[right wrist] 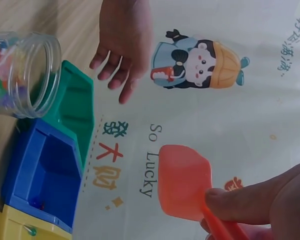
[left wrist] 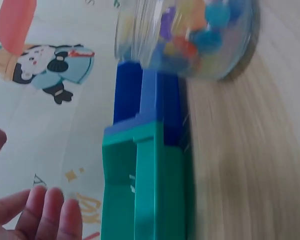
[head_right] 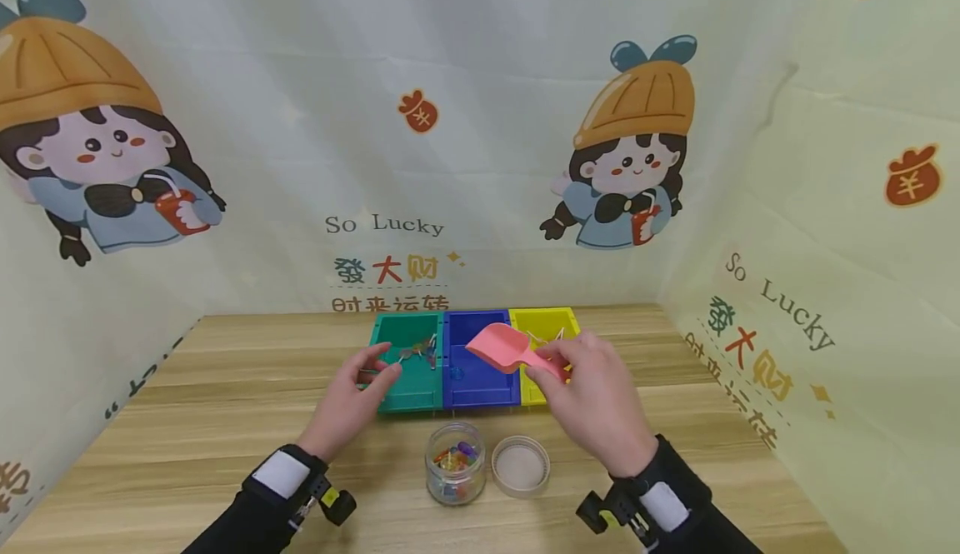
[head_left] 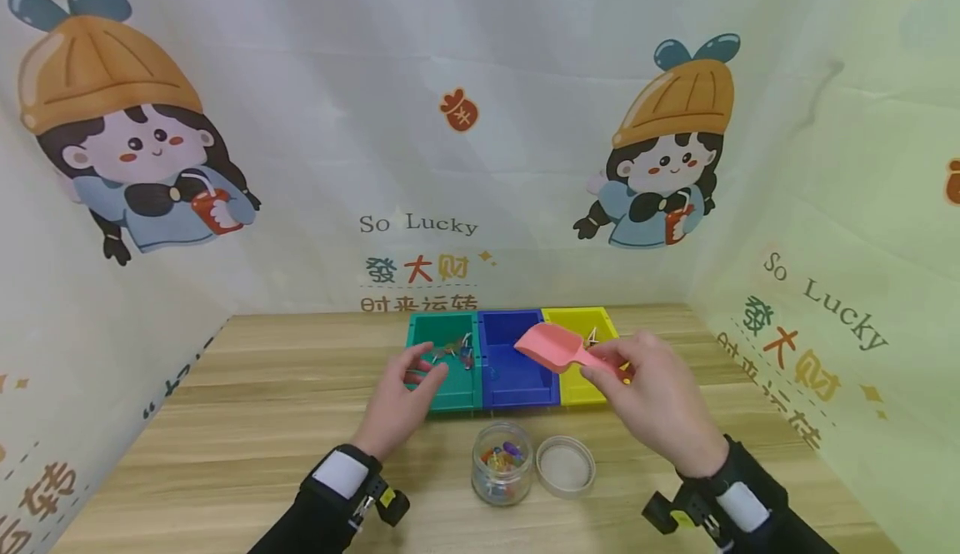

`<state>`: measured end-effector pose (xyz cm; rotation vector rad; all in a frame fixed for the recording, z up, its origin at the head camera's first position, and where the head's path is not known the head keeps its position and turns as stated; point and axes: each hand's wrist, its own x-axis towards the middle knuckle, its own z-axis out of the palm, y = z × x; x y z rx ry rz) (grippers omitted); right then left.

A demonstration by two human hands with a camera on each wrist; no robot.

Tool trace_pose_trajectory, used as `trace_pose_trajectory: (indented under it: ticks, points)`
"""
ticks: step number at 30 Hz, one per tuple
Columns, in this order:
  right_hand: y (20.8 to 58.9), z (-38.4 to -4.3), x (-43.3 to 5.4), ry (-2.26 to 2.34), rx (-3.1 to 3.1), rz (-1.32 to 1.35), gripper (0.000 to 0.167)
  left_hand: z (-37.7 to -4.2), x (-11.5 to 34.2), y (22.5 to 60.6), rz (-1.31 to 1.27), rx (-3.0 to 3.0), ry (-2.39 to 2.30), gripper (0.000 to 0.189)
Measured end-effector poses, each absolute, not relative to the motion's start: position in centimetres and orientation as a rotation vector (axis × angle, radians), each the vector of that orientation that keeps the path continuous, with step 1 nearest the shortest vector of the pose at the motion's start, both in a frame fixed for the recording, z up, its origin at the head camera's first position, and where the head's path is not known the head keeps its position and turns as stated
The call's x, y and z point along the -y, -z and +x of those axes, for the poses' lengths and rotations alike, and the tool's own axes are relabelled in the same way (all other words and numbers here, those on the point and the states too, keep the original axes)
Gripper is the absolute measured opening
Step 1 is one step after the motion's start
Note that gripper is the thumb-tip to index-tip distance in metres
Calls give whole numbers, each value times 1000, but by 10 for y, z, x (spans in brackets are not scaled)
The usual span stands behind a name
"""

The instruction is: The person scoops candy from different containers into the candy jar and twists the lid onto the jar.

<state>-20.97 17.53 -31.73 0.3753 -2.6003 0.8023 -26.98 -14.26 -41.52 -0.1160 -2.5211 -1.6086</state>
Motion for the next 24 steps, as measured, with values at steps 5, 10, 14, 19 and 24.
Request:
trace_pose_trajectory:
  ticks: [5, 10, 14, 19, 24]
  points:
    - [313, -216, -181, -858, 2565, 324, 26, -282, 154, 417, -9, 2465, 1574, 57]
    - [312, -223, -190, -895, 2562, 268, 31, -292, 165, 422, 116, 2450, 1485, 58]
    - [315, -230, -195, -889, 2584, 205, 36, -300, 170, 426, 177, 2484, 1408, 60]
    - [321, -239, -201, -907, 2621, 132, 38, -308, 173, 430, 192, 2538, 1360, 58]
    - [331, -252, -207, -858, 2666, 108, 34, -313, 172, 435, 171, 2582, 1362, 52]
